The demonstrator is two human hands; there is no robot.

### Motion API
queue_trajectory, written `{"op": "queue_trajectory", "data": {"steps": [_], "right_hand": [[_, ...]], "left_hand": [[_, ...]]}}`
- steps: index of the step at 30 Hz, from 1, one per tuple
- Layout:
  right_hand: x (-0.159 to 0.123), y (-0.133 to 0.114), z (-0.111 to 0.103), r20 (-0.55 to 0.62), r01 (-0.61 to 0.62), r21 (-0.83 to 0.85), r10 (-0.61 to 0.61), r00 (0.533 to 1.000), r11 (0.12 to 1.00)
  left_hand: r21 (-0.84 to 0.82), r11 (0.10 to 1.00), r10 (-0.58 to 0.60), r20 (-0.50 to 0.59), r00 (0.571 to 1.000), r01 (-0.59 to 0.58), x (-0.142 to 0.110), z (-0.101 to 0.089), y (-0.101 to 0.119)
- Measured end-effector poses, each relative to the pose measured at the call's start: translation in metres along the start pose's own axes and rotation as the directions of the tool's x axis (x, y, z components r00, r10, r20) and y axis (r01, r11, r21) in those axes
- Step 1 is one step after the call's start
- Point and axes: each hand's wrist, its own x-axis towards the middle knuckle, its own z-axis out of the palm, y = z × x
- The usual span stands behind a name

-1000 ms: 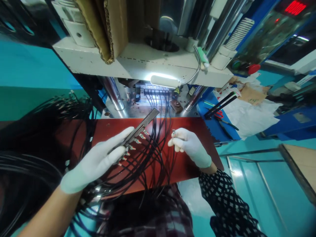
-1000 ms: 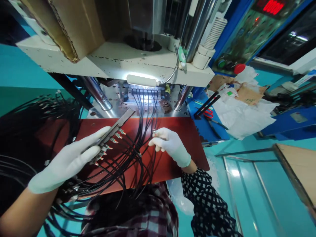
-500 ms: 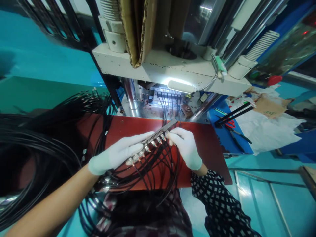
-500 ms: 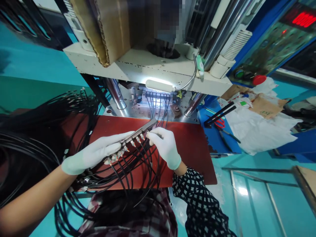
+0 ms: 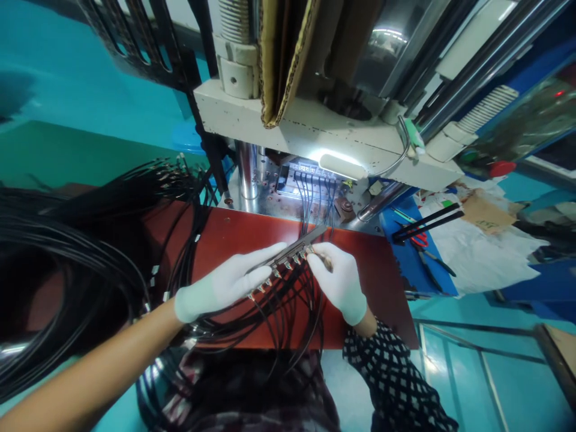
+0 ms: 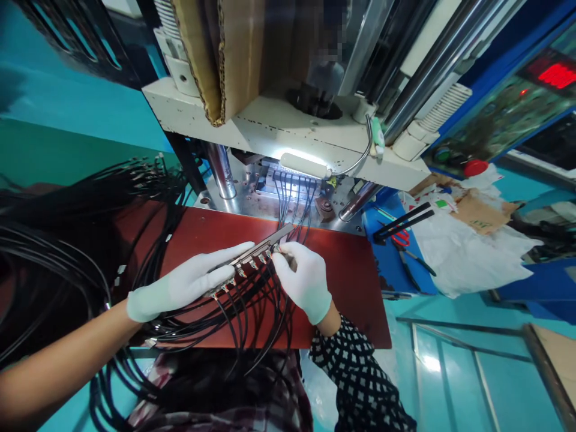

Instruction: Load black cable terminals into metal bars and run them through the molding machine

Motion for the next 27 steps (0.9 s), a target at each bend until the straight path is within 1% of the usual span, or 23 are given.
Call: {"op": "queue_trajectory", "data": {"steps": [2,4,9,11,14,17,19,21,23,27], "right_hand": [[-0.004,-0.001,0.000,-0.078,0.069,-0.143,-0.081,0.994,0.987],[-0.005,-0.003,0.002,-0.144,0.114,-0.266,-0.157,0.977,0.957],[-0.003,0.000,0.007,-0.177,0.176,-0.488,-0.294,0.939,0.855],[-0.003,0.002,0.007,-0.182,0.192,-0.513,-0.324,0.928,0.837],[-0.006,0.002,0.004,-0.167,0.210,-0.483,-0.325,0.931,0.850],[-0.012,-0.003,0.001,-0.199,0.217,-0.486,-0.350,0.915,0.846],[-0.015,-0.008,0.001,-0.207,0.219,-0.541,-0.381,0.901,0.812],[-0.015,-0.011,0.003,-0.176,0.222,-0.598,-0.397,0.901,0.770],[-0.014,-0.012,0.006,-0.151,0.231,-0.617,-0.401,0.904,0.752],[-0.010,-0.011,0.010,-0.163,0.232,-0.589,-0.396,0.904,0.774]], "left_hand": [[0.013,1.000,-0.003,0.003,1.000,0.003,0.000,0.001,0.000],[0.027,1.000,-0.010,0.006,1.000,0.010,0.000,0.002,0.000],[0.036,0.999,-0.012,0.010,1.000,0.011,0.000,0.003,0.002],[0.039,0.999,-0.006,0.013,1.000,0.006,0.000,0.003,0.002],[0.031,0.999,0.011,-0.001,1.000,-0.011,0.000,0.004,0.000],[0.009,0.999,0.033,-0.025,0.999,-0.032,0.000,0.005,-0.003],[-0.007,0.999,0.040,-0.025,0.999,-0.040,0.000,0.006,-0.005],[-0.019,0.999,0.045,-0.022,0.999,-0.045,0.000,0.007,-0.006],[-0.029,0.998,0.051,-0.015,0.999,-0.052,0.000,0.007,-0.006],[-0.051,0.998,0.044,0.005,0.999,-0.043,0.000,0.007,-0.004]]}}
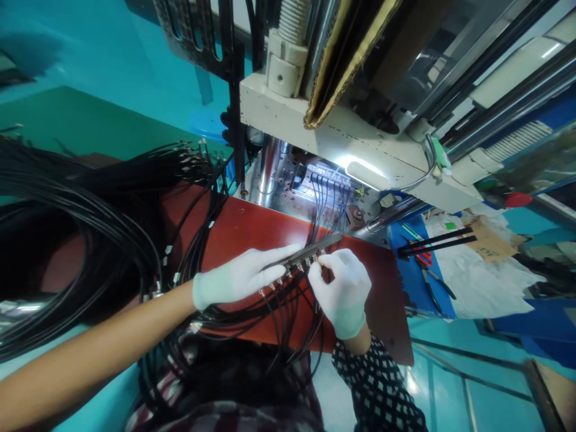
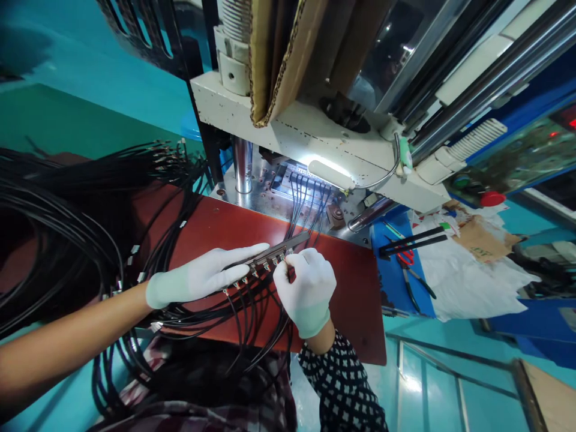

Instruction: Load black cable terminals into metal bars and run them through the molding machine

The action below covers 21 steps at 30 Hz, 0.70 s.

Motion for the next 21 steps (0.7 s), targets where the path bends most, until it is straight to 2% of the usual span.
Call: {"op": "queue_trajectory", "data": {"steps": [4,7,10,15,21], "right_hand": [[-0.004,-0.002,-0.005,-0.004,0.016,-0.004,-0.016,1.000,1.000],[-0.008,-0.007,-0.008,-0.028,0.084,-0.043,-0.086,0.996,0.996],[-0.010,-0.013,-0.004,0.001,0.160,-0.085,-0.160,0.987,0.983],[-0.008,-0.017,0.007,-0.011,0.140,-0.075,-0.142,0.990,0.987],[-0.012,-0.023,0.001,0.063,0.168,-0.056,-0.165,0.984,0.984]], "left_hand": [[-0.033,0.999,0.021,-0.029,0.999,-0.022,0.000,-0.001,0.002],[-0.060,0.998,0.029,-0.044,0.999,-0.032,0.002,0.000,0.002],[-0.060,0.998,0.026,-0.053,0.998,-0.030,0.003,0.001,0.002],[-0.052,0.999,-0.004,-0.056,0.998,0.001,0.002,0.003,-0.003],[-0.084,0.996,0.026,-0.081,0.996,-0.033,0.002,0.005,-0.005]]}}
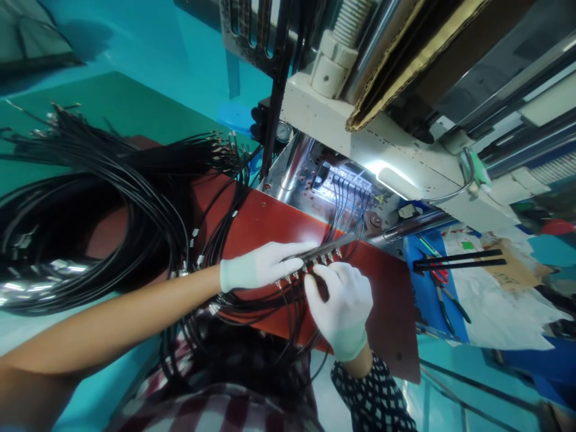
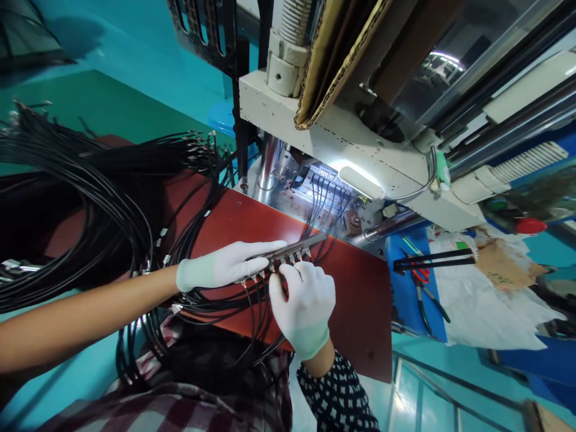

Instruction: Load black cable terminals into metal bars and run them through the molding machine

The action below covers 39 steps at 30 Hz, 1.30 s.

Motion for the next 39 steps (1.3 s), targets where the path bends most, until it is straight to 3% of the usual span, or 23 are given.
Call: {"op": "queue_trajectory", "data": {"steps": [7,15,29,35,39], "right_hand": [[0.002,-0.005,0.011,-0.002,0.033,0.005,-0.033,0.999,0.999],[-0.003,-0.018,-0.005,0.076,0.023,0.062,-0.027,0.997,0.998],[-0.007,-0.041,-0.004,0.182,0.026,0.088,-0.042,0.982,0.996],[-0.011,-0.049,0.013,0.141,0.042,0.061,-0.051,0.989,0.997],[-0.007,-0.043,0.006,0.163,0.056,0.099,-0.072,0.984,0.993]], "left_hand": [[-0.032,0.999,0.022,0.007,1.000,-0.021,0.001,0.002,0.003],[-0.016,1.000,0.009,-0.017,1.000,-0.009,0.001,0.004,-0.002],[-0.052,0.998,-0.033,-0.039,0.999,0.031,0.001,0.006,0.002],[-0.052,0.999,-0.009,-0.054,0.999,0.006,-0.001,0.009,-0.001],[-0.050,0.999,-0.006,-0.052,0.999,0.003,-0.002,0.011,-0.004]]}}
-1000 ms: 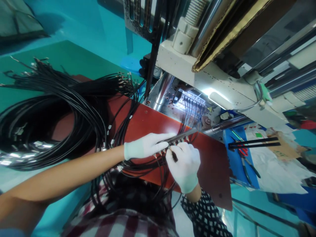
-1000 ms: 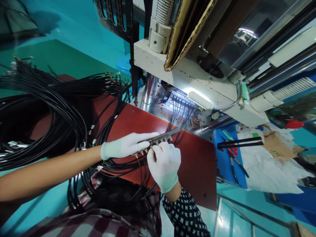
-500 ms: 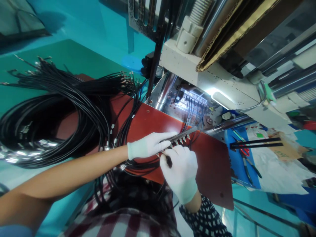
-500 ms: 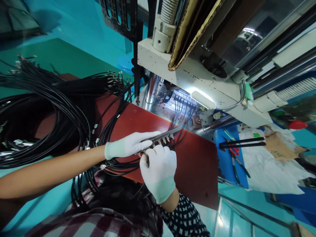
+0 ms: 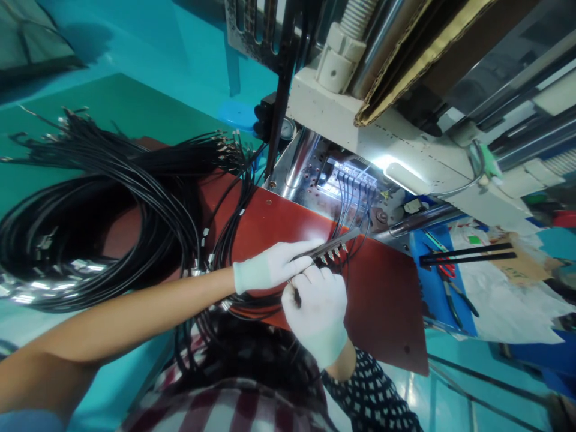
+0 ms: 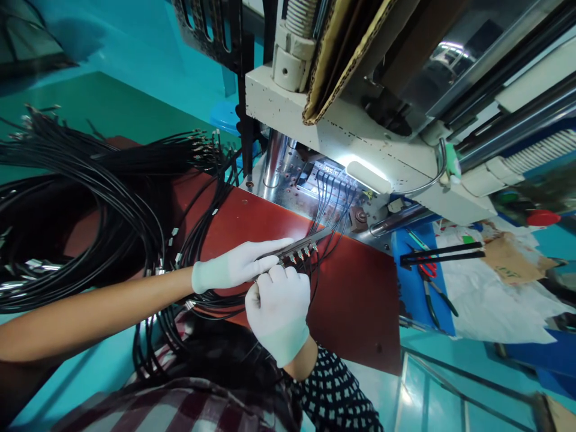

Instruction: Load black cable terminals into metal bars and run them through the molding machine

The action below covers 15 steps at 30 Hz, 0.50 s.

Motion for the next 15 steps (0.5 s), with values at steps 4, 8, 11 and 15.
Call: {"op": "queue_trajectory", "data": {"steps": [4,8,11,15], "right_hand": [[0.016,0.047,-0.035,-0.010,0.041,-0.033,-0.041,0.999,0.999],[0.032,0.099,-0.065,0.224,0.242,-0.200,-0.196,0.955,0.949],[0.034,0.117,-0.073,0.422,0.295,-0.185,-0.195,0.885,0.937],[0.018,0.128,-0.072,0.540,0.219,-0.290,-0.030,0.841,0.932]], "left_hand": [[0.034,0.999,-0.002,0.061,0.998,0.000,0.003,-0.009,0.010],[0.194,0.981,-0.033,0.186,0.982,-0.004,0.015,-0.020,0.030],[0.287,0.958,-0.054,0.279,0.959,-0.030,0.031,-0.015,0.042],[0.292,0.955,-0.062,0.376,0.925,-0.055,0.059,0.011,0.046]]}}
